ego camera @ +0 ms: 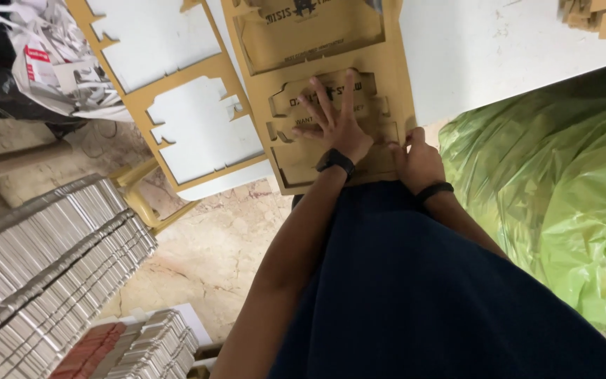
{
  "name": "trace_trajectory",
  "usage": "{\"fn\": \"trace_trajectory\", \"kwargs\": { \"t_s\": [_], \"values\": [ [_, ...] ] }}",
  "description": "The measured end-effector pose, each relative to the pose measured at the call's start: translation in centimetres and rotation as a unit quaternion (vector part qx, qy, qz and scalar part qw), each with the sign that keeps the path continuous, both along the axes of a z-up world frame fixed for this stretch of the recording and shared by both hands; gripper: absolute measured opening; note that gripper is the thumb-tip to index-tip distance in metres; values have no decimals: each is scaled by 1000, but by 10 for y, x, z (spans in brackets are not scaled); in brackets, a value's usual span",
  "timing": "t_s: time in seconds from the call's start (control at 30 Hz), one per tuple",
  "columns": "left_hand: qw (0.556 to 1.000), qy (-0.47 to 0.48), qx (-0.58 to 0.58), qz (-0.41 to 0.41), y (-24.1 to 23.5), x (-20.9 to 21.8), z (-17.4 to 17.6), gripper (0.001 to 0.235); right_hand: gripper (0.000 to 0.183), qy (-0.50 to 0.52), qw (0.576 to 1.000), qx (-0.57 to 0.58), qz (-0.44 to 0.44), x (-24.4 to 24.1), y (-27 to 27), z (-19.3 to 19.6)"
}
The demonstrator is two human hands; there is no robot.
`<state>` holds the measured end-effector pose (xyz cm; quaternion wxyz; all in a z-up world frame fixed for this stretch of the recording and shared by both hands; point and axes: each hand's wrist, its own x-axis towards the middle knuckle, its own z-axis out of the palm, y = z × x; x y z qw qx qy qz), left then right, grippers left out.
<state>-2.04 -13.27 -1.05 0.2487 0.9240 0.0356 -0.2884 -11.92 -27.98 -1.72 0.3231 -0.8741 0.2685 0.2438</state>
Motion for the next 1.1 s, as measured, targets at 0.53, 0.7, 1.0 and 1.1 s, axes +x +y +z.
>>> {"fn": "trace_trajectory", "kwargs": {
  "t_s": [0.53, 0.7, 1.0, 1.1],
  "values": [
    [964, -176, -69, 188, -9, -4, 5, 107, 43, -22, 995, -25, -90, 56, 5, 4],
    [964, -149, -63, 212, -13, -3, 20, 101, 28, -39, 994, -32, -94, 46, 31, -7],
    [979, -54, -53, 187, -8, 7, 8, 131, 59, 37, 981, 25, -188, 64, 23, -13],
    [978, -79, -35, 190, -13, 10, 6, 131, 42, 50, 946, 146, -287, 75, 6, -39]
  ]
}}
